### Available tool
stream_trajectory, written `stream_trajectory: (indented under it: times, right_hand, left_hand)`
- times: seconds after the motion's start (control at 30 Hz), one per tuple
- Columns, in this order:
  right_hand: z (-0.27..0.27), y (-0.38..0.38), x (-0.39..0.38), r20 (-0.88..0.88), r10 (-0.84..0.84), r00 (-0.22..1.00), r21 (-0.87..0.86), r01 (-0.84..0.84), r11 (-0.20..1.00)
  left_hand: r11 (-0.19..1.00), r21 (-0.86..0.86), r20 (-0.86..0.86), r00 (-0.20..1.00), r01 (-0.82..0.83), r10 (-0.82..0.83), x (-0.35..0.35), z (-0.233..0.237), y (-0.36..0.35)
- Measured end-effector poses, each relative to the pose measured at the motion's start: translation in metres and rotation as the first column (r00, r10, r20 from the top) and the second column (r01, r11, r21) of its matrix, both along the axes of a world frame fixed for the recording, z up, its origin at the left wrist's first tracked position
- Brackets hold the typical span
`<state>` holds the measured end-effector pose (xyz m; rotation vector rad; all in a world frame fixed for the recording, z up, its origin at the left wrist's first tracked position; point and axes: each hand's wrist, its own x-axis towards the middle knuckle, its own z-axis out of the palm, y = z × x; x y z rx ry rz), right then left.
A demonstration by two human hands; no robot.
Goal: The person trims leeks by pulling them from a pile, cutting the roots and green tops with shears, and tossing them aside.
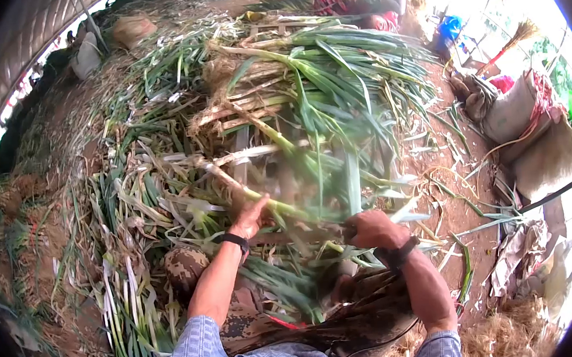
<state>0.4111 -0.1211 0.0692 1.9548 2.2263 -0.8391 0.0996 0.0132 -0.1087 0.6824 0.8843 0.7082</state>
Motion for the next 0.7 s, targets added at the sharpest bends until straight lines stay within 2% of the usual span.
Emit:
stream_trajectory:
  times: [0.03, 0.1, 0.13, 0.2, 0.23, 0.3, 0.4, 0.5, 0.6, 0.7]
  right_hand:
    - [0.008, 0.001, -0.006, 0.003, -0.014, 1.0, -0.013, 0.014, 1.0]
    - [0.018, 0.005, -0.015, 0.034, -0.062, 0.998, -0.066, 0.064, 0.996]
    - [0.014, 0.005, -0.012, 0.018, -0.032, 0.999, -0.067, 0.033, 0.997]
    - [0.004, 0.005, -0.002, -0.005, 0.025, 1.0, -0.069, -0.025, 0.997]
    - [0.002, 0.005, -0.001, 0.044, 0.023, 0.999, -0.146, -0.016, 0.989]
    - [0.001, 0.003, -0.005, 0.047, 0.002, 0.999, -0.123, 0.004, 0.992]
    - [-0.004, 0.006, -0.009, 0.057, -0.036, 0.998, -0.086, 0.04, 0.995]
    - [-0.003, 0.014, -0.02, 0.094, -0.019, 0.995, -0.072, 0.026, 0.997]
    - [0.006, 0.017, -0.034, 0.093, 0.067, 0.993, -0.093, -0.058, 0.994]
    - [0.004, 0.022, -0.033, 0.12, -0.007, 0.993, -0.086, 0.017, 0.996]
  left_hand:
    - [0.999, 0.046, -0.032, 0.999, 0.002, 0.0, 0.004, -0.003, -0.004]
    - [0.997, 0.01, -0.033, 0.996, 0.078, -0.077, 0.005, -0.004, -0.012]
    - [0.992, -0.009, -0.032, 0.992, 0.122, -0.123, 0.005, 0.0, -0.016]
    - [0.999, -0.003, -0.003, 0.999, 0.051, -0.051, 0.007, -0.003, -0.018]
    - [0.999, -0.021, 0.003, 0.999, 0.035, -0.035, 0.008, -0.008, -0.015]
    - [1.0, -0.014, -0.025, 1.0, 0.019, -0.019, 0.005, -0.014, -0.011]
    - [0.987, -0.146, 0.173, 0.98, -0.073, 0.098, 0.005, -0.013, -0.014]
    - [0.983, -0.123, 0.12, 0.981, -0.136, 0.15, 0.008, -0.002, -0.017]
    - [0.94, -0.115, 0.182, 0.923, -0.321, 0.338, 0.008, -0.046, -0.007]
    - [0.952, 0.013, 0.061, 0.95, -0.306, 0.305, 0.006, -0.059, -0.005]
